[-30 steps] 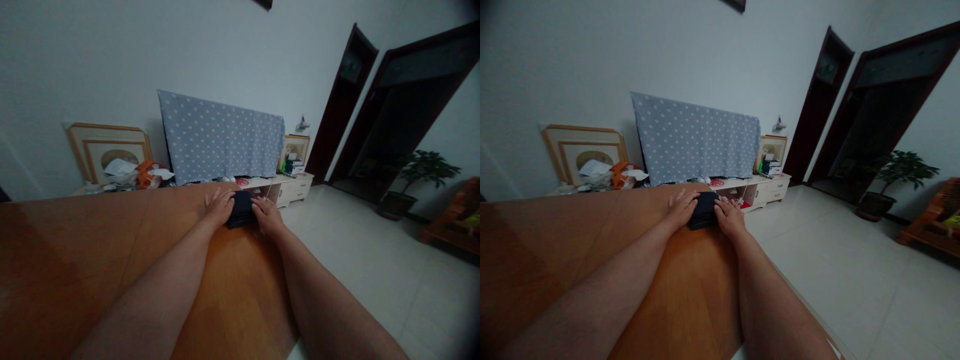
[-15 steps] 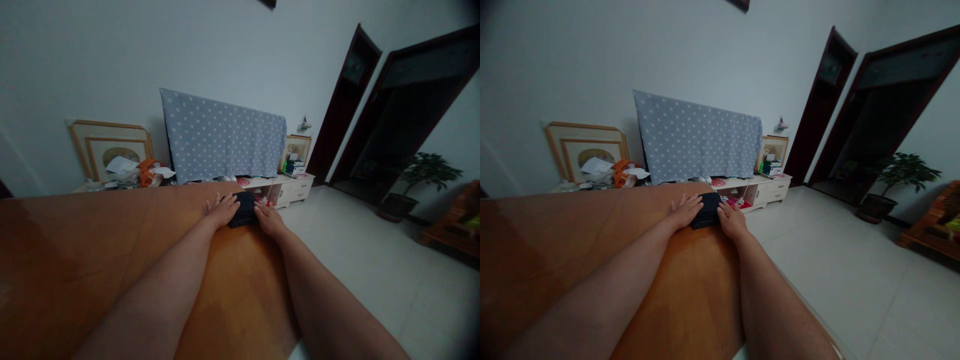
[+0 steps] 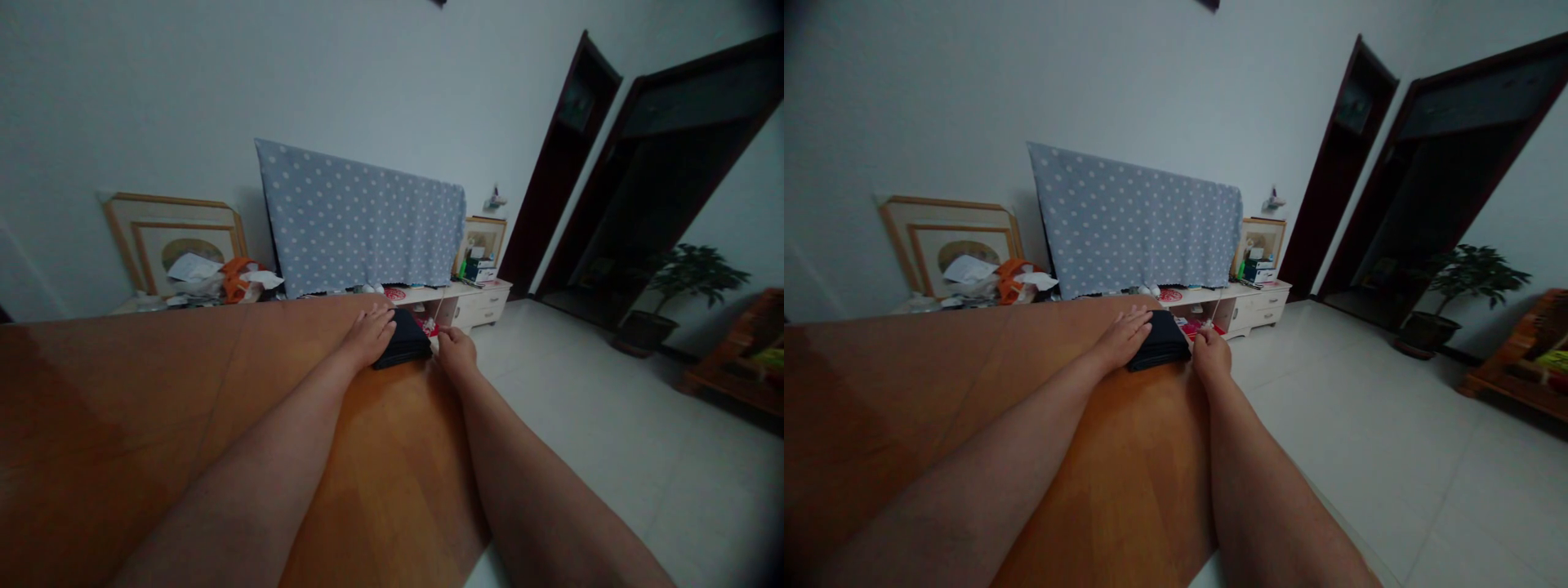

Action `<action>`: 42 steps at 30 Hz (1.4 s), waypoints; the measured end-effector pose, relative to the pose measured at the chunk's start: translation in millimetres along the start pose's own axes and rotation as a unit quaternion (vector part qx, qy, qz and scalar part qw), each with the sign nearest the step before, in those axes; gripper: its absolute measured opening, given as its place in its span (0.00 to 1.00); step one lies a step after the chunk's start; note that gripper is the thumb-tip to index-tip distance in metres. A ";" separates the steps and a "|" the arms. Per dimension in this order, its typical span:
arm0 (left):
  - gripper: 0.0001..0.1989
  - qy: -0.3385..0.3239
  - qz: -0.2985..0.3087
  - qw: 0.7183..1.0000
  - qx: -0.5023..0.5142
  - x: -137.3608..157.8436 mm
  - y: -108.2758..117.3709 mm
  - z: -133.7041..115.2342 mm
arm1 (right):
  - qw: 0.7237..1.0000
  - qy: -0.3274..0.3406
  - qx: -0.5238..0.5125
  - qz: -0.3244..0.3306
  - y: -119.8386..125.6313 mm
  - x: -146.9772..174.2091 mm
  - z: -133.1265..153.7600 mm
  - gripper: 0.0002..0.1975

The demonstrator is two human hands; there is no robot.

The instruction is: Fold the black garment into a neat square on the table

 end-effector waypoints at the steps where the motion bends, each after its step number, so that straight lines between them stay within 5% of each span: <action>1: 0.31 0.009 0.019 1.000 -0.016 0.8 -3.9 1.0 | 1.000 -0.001 -0.002 0.001 -1.1 -0.5 0.5 0.20; 6: 0.34 0.057 0.072 0.994 -0.056 5.6 -13.3 7.6 | 1.000 -0.006 -0.004 0.002 -2.0 -2.0 2.6 0.20; 19: 0.35 0.084 0.098 0.988 -0.082 11.0 -9.1 -9.5 | 0.996 0.014 0.029 0.082 -7.0 2.7 9.4 0.12; 24: 0.34 0.098 0.100 0.986 -0.086 12.7 -7.9 -15.8 | 0.996 0.029 0.064 0.064 -1.3 4.4 15.9 0.16; 27: 0.34 0.098 0.102 0.986 -0.085 12.9 -6.7 -18.8 | 0.991 0.113 0.070 0.014 2.9 9.7 30.9 0.21; 30: 0.33 0.100 0.098 0.987 -0.080 12.5 -5.5 -20.8 | 0.979 0.171 0.101 0.050 -2.0 17.4 39.8 0.22; 34: 0.32 0.100 0.086 0.989 -0.068 11.7 -5.9 -20.7 | 0.972 0.159 0.138 0.101 -7.9 22.6 36.4 0.23; 42: 0.31 0.089 0.050 0.994 -0.031 9.2 -8.6 -11.9 | 0.980 0.147 0.103 0.084 -7.8 18.8 32.9 0.21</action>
Point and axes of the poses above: each hand's wrist, its own x-axis away from the middle knuckle, its own y-axis out of the back of the hand, z = x × y, the point moved 4 cm from there along -x, towards the middle knuckle, and after that the axes turned 7 degrees about x, right-handed, at the moved point
